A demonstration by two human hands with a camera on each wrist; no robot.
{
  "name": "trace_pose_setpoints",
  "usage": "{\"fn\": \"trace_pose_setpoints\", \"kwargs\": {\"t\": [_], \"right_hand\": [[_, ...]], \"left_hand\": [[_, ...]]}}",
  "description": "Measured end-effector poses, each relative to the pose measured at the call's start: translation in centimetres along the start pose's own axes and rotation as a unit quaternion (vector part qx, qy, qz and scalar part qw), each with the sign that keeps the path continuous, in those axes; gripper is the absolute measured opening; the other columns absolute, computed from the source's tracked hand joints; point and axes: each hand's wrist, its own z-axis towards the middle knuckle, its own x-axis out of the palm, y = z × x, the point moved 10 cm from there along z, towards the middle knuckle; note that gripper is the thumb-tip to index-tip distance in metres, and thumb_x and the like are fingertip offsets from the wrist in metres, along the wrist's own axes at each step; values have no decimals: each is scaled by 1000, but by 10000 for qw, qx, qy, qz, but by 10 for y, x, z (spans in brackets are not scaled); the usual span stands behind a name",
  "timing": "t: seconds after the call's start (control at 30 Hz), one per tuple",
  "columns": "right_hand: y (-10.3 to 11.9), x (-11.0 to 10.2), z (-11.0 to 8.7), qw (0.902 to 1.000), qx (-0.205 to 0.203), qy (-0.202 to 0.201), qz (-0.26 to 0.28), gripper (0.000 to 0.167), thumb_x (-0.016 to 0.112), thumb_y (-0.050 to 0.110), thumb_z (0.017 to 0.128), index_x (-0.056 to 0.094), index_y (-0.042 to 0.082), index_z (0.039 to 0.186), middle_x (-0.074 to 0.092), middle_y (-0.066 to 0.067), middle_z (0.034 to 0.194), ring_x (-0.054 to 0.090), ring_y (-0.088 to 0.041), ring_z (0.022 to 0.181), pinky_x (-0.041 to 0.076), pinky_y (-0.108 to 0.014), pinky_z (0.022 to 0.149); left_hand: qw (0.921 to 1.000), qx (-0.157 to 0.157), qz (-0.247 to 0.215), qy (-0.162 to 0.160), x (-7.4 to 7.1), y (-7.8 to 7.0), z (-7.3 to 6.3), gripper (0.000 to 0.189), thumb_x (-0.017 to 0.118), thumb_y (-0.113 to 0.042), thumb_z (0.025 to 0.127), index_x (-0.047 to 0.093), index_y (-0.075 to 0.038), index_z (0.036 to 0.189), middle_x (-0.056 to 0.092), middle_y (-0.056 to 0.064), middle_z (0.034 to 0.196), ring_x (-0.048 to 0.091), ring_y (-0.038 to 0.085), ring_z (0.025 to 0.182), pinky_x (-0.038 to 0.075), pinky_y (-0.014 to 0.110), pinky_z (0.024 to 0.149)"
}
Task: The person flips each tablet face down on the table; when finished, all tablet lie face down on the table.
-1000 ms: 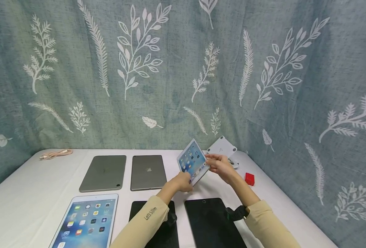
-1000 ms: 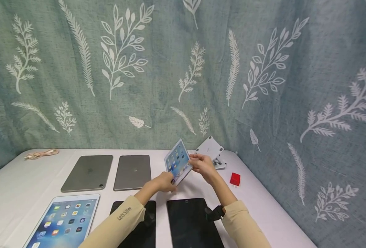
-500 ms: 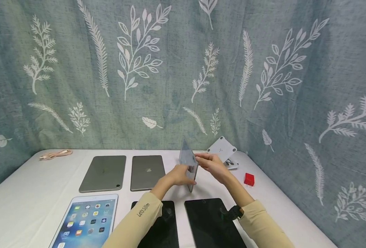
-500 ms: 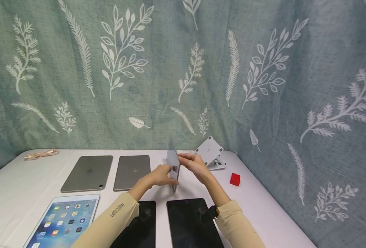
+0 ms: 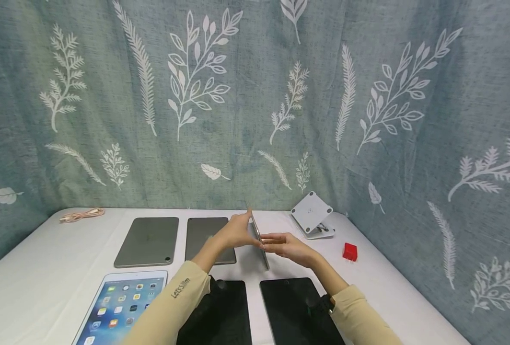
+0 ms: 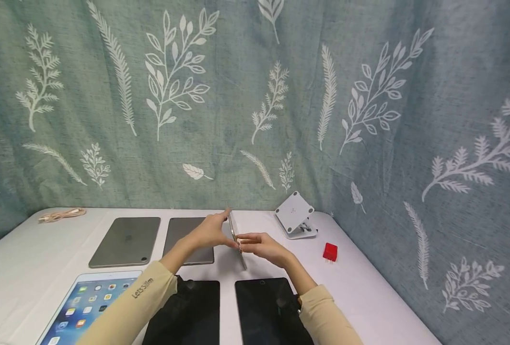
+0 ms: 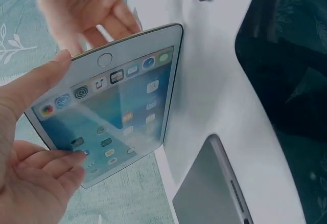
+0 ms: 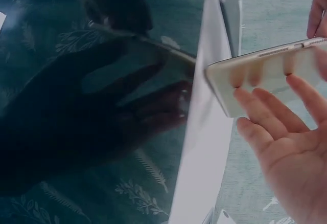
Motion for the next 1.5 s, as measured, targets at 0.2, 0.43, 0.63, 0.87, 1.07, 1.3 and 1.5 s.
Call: {"fn": "trace_pose_setpoints", "kwargs": {"t": [0.2, 0.43, 0.63, 0.87, 1.07, 1.3, 1.5], "right_hand": [[-5, 7, 7, 9962, -57, -84, -865, 57, 60, 11, 92, 39, -2, 144, 41, -30, 144, 34, -48, 137, 36, -57, 107], [-5, 9, 7, 9867, -475, -160, -1546, 58, 62, 20, 92, 42, -8, 140, 61, -29, 123, 60, -35, 115, 50, -45, 94], [-1, 0, 0, 9533, -854, -464, -2860, 52, 66, 30, 89, 58, 0, 130, 64, -23, 122, 63, -34, 109, 52, -45, 87], [-5, -9, -7, 9237, -197, -802, -3740, 44, 74, 15, 80, 65, -2, 120, 67, -12, 89, 49, -15, 71, 40, -25, 61], [-8, -14, -12, 9211, -105, -886, -3789, 42, 74, 9, 78, 66, -5, 116, 48, 1, 64, 39, -8, 56, 30, -19, 51], [-8, -19, -17, 9143, -25, -963, -3933, 35, 74, 6, 76, 70, -3, 109, 51, 0, 64, 41, -9, 57, 32, -20, 51], [-7, -17, -19, 9121, 31, -949, -3988, 29, 72, 3, 76, 72, -3, 104, 47, 3, 60, 39, -8, 55, 31, -19, 48]], "left_hand": [[9998, -103, 109, -161, -6, 9, -6, 108, 83, -30, 73, 17, 10, 149, 46, 27, 141, 40, 45, 132, 42, 52, 103], [9985, -214, -39, -506, -2, 20, -10, 81, 85, -19, 68, 46, 10, 132, 63, 23, 115, 58, 39, 107, 51, 48, 87], [9966, -717, -168, -378, 19, 36, -12, 70, 88, -22, 65, 54, 8, 119, 62, 22, 110, 59, 38, 104, 52, 46, 85], [9958, -852, -166, -308, 38, 41, -10, 63, 89, -21, 63, 56, 8, 108, 61, 21, 104, 60, 35, 98, 51, 45, 83], [9957, -910, -31, -139, 50, 37, -6, 64, 89, -21, 63, 56, 9, 109, 62, 19, 100, 59, 27, 88, 52, 41, 81], [9966, -745, 358, 0, 57, 25, -1, 49, 88, -15, 64, 60, 7, 97, 62, 15, 91, 55, 22, 80, 52, 38, 78], [9950, -550, 804, 238, 66, 14, 0, 31, 84, -6, 67, 56, 0, 80, 59, 10, 81, 47, 18, 73, 50, 33, 74]]}}
